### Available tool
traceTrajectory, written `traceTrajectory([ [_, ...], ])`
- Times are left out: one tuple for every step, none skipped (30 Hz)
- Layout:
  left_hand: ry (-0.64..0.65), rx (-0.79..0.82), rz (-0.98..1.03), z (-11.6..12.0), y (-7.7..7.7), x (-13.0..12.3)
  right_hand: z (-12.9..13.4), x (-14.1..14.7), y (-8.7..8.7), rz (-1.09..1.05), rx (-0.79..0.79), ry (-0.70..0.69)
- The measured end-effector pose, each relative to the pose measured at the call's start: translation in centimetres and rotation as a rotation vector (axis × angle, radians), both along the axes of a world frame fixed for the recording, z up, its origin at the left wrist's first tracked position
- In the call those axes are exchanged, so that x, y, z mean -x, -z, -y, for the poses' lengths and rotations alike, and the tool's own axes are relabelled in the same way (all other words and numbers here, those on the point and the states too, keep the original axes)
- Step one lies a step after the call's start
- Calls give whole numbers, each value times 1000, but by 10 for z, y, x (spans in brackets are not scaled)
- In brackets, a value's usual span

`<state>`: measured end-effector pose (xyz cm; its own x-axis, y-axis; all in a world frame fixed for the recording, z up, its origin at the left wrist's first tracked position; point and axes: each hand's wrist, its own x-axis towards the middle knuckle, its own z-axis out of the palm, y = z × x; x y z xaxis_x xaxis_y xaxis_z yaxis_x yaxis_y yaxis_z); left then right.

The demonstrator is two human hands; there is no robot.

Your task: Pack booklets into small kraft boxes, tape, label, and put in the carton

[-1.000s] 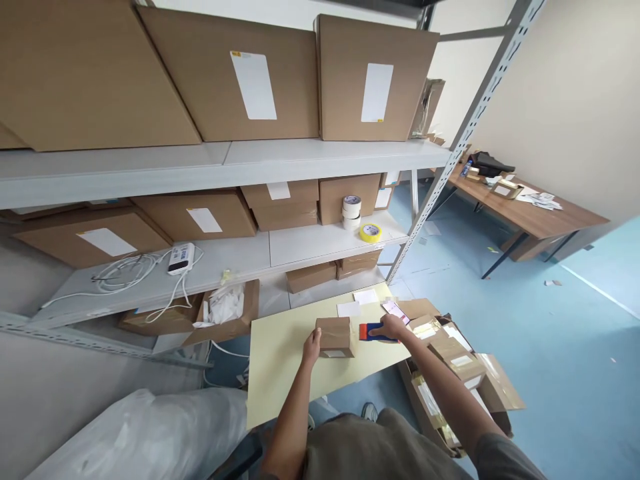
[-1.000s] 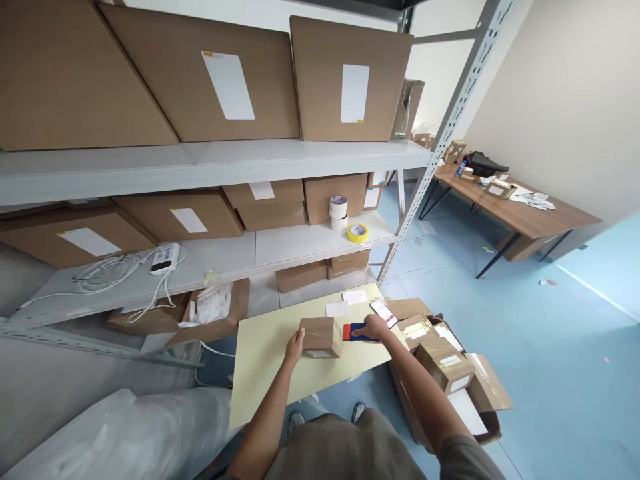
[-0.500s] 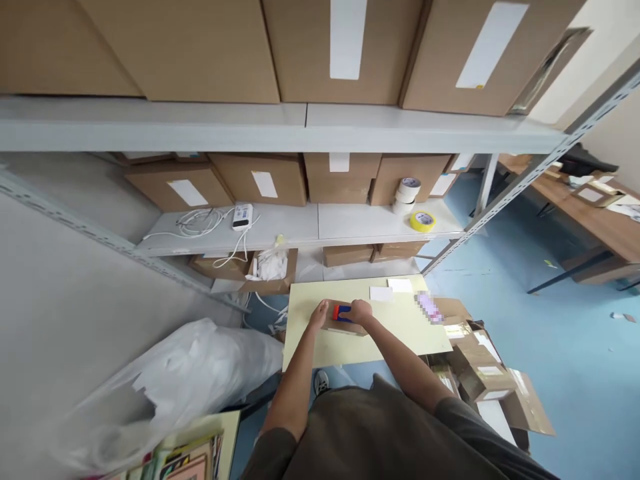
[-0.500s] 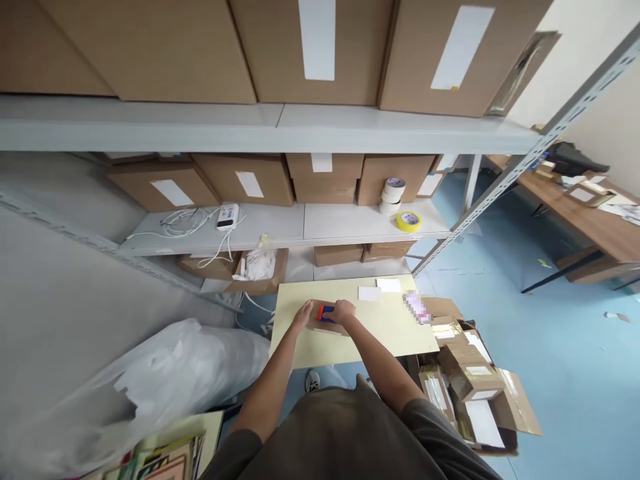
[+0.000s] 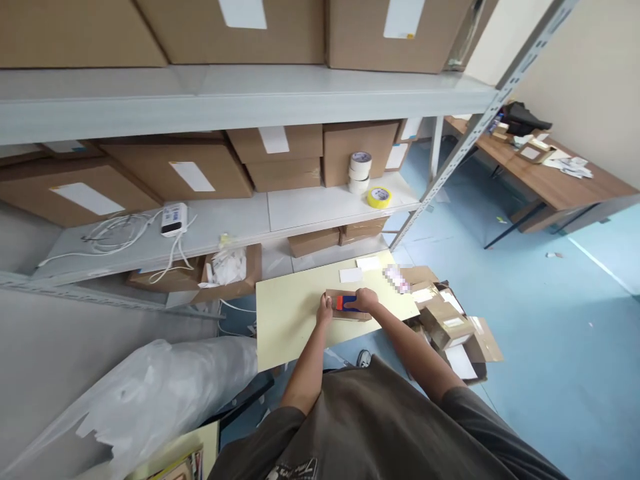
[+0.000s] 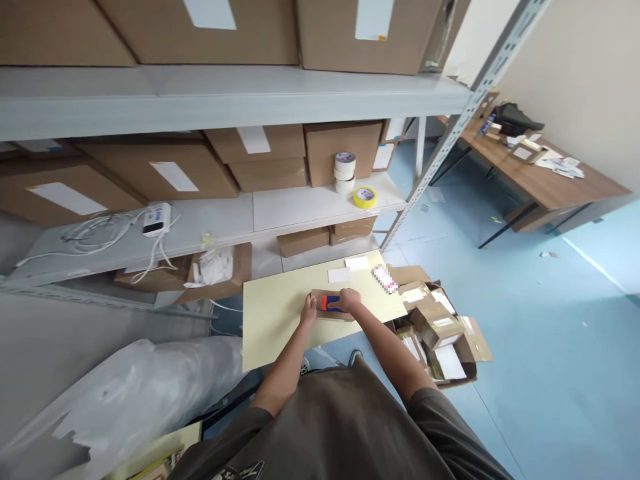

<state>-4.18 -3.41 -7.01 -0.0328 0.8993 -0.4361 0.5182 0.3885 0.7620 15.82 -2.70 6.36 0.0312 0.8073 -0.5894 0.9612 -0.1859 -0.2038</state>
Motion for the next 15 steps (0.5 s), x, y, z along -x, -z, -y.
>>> traceTrajectory([
  [4,-3,-34,1,0,-7,7,-24,0,2,7,6],
  [5,-5,-71,2,0,-12,14,-50,1,11,12,28],
  [8,-9,-104,2,0,-15,23,-76,1,30,9,63],
  [16,-14,-126,1,1,-16,32,-101,1,55,7,116],
  [26,-20,-139,0,1,-16,41,-123,2,76,4,161],
  [37,-26,-144,-1,1,-16,50,-142,3,95,4,187],
  [46,-28,-145,-2,1,-14,57,-156,4,112,5,211],
  [52,-28,-145,-3,1,-13,63,-164,5,118,4,224],
  [55,-23,-144,-3,1,-11,67,-168,7,122,2,230],
  [55,-15,-144,-4,1,-9,70,-168,9,121,-2,232],
  [53,-6,-142,-5,0,-6,70,-165,10,117,-8,234],
  [49,2,-138,-7,-1,-2,70,-158,10,110,-16,236],
  [44,12,-134,-9,-1,4,68,-150,9,95,-24,240],
  [41,20,-134,-11,-2,11,66,-141,7,73,-28,247],
  [38,27,-141,-14,-2,20,63,-130,4,45,-34,256],
])
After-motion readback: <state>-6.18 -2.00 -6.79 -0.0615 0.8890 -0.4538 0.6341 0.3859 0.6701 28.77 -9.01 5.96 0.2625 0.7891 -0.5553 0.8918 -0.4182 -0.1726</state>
